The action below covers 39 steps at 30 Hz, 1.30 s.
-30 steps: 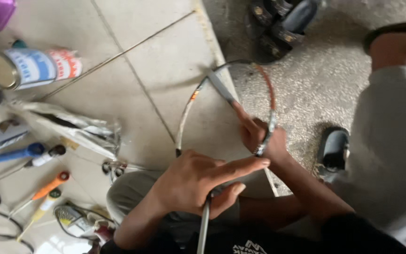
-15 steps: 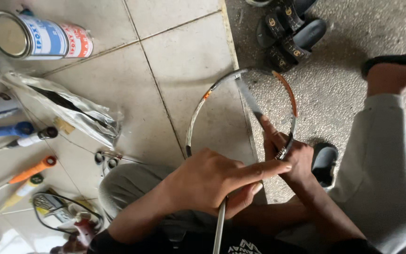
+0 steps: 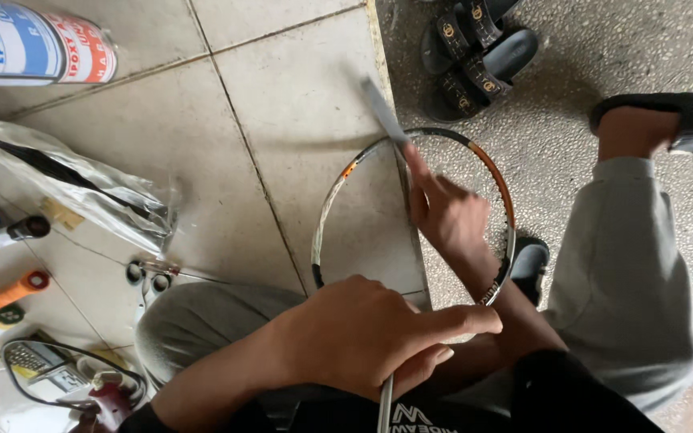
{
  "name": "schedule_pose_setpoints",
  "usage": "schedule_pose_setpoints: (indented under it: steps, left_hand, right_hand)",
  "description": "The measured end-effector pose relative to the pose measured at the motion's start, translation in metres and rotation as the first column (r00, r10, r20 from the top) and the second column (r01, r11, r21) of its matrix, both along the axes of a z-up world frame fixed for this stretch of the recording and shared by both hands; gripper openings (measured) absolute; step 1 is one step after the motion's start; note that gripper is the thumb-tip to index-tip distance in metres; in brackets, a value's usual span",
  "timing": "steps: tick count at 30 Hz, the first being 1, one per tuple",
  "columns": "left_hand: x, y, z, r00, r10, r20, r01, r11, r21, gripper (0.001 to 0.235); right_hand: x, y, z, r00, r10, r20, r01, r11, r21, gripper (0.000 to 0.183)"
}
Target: The person sits on the floor and uses a small metal file to scrape and smooth the surface of a badminton racket frame. They rotate the racket to work on different sections of the frame, focusing on removing material or smoothing edges.
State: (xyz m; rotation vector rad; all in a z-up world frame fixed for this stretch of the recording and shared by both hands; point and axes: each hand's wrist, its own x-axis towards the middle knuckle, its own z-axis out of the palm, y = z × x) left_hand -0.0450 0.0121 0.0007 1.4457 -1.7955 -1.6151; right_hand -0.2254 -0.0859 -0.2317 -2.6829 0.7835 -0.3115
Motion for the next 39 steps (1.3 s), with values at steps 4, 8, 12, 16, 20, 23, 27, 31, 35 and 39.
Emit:
schedule_pose_setpoints:
  steps: [4,8,12,16,20,23,27,31,35,39]
  left_hand:
    - [0.004,-0.001,0.003,0.999,0.048,-0.012,-0.048,0.999,-0.001,0.05]
    - [0.008,-0.003,0.001,0.999,0.024,-0.047,-0.02,0.997,0.076,0.053]
    - [0.007,-0.002,0.003,0.999,0.038,-0.036,-0.035,0.997,0.07,0.052]
    - [0.008,-0.002,0.002,0.998,0.04,-0.045,-0.038,0.998,0.044,0.053]
    - [0.005,-0.002,0.001,0.998,0.024,-0.055,-0.019,0.996,0.091,0.056]
    - [0.007,-0.005,0.004,0.999,0.02,-0.036,-0.016,0.994,0.109,0.055]
    - [0.005,-0.001,-0.004,0.999,0.012,-0.052,-0.01,0.999,0.033,0.054]
    - [0.005,-0.002,0.0,0.997,0.036,-0.07,-0.03,0.996,0.082,0.055]
    - [0.007,-0.002,-0.003,0.998,0.02,-0.067,-0.019,1.0,0.017,0.053]
    - [0.006,-0.006,0.003,0.998,0.013,-0.063,-0.008,0.997,0.079,0.05]
  right_hand:
    - [-0.014,0.013,0.006,0.999,-0.054,-0.007,0.054,0.999,0.0,0.049]
    - [-0.031,0.016,0.011,0.996,-0.037,-0.084,0.039,0.999,0.026,0.05]
    - [0.0,0.005,0.001,0.996,-0.084,0.011,0.084,0.996,-0.007,0.05]
    - [-0.031,0.032,0.02,0.993,-0.073,-0.089,0.072,0.997,-0.022,0.046]
    - [-0.014,0.018,0.008,0.99,-0.122,-0.072,0.119,0.992,-0.038,0.047]
    - [-0.016,0.027,0.01,0.989,-0.136,-0.056,0.132,0.989,-0.066,0.048]
    - [-0.042,0.053,0.02,0.968,-0.168,-0.186,0.173,0.985,0.01,0.056]
    - [-0.009,0.015,0.021,0.994,-0.088,-0.059,0.087,0.996,-0.02,0.052]
    - [-0.027,0.043,0.04,0.978,-0.139,-0.157,0.163,0.975,0.152,0.05]
    - [-0.02,0.021,0.02,0.997,-0.029,-0.07,0.034,0.996,0.08,0.043]
